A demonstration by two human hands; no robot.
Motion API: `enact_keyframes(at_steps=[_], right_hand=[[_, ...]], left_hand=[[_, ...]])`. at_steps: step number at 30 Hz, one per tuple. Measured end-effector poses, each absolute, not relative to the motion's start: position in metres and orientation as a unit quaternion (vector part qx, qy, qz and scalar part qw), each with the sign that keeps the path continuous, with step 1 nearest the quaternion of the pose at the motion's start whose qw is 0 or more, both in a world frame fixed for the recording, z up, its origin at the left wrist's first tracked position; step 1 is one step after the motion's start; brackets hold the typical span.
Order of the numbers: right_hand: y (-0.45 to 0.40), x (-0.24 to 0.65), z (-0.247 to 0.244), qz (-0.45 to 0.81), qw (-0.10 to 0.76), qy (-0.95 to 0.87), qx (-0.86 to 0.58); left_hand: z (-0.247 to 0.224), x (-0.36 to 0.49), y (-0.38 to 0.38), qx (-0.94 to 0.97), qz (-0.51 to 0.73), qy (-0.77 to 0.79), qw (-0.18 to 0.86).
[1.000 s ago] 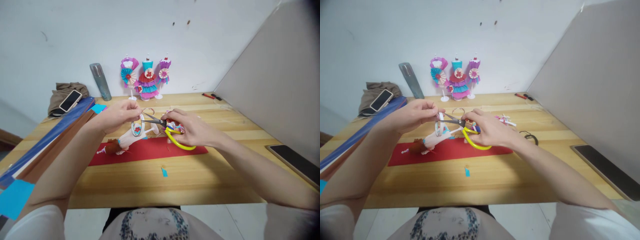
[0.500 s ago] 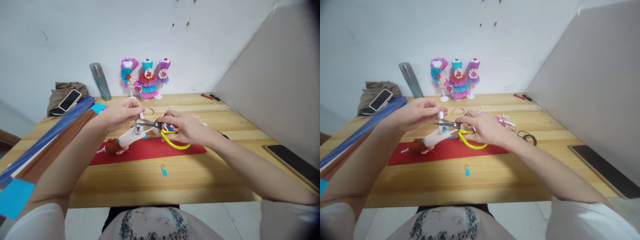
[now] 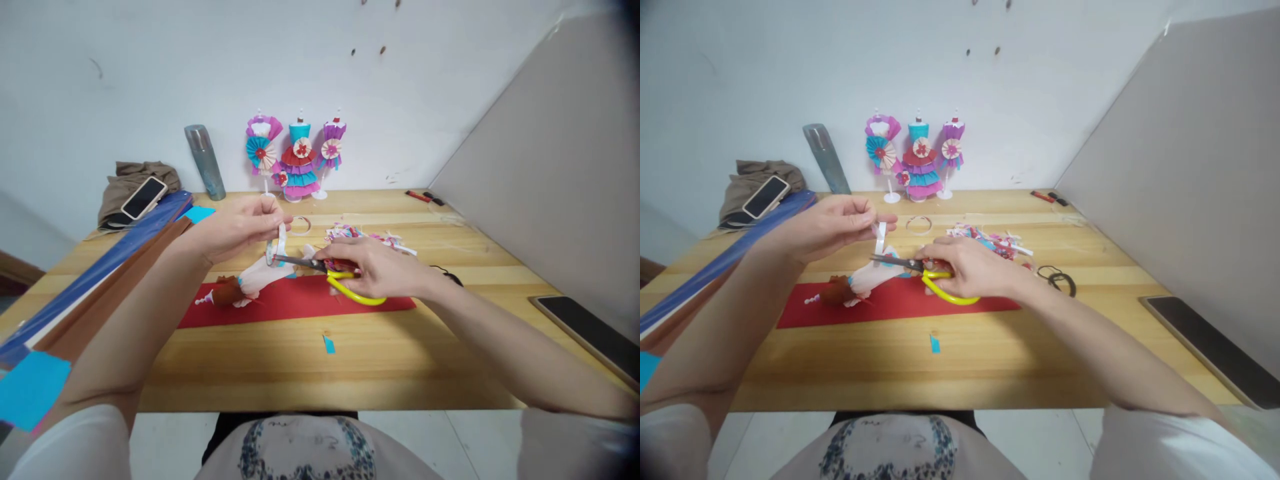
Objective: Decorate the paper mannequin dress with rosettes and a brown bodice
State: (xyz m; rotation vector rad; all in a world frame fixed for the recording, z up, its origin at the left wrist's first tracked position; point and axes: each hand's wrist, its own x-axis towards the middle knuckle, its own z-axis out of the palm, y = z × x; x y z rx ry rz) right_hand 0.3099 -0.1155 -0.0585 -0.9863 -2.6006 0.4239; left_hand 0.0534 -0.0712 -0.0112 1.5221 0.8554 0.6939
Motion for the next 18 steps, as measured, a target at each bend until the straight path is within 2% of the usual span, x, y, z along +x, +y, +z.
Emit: enact_keyframes(at_steps=[8, 12, 18], right_hand=[[-0.14, 0.307, -0.088, 0.179, 0.048, -0.935, -0.303], [-0.143, 0.301, -0.093, 0.176, 0.079, -0.922, -0.336], [-0.141, 0.302, -0.081, 0.145, 0.166, -0.905, -0.364]], left_hand=[[-0.024, 0.03, -0.054, 0.621, 0.347, 0.37, 0.598], [-0.033, 0.026, -0.052, 0.651, 0.332, 0.37, 0.574], [-0.029, 0.026, -0.064, 0.733, 0.313, 0.385, 0.464]])
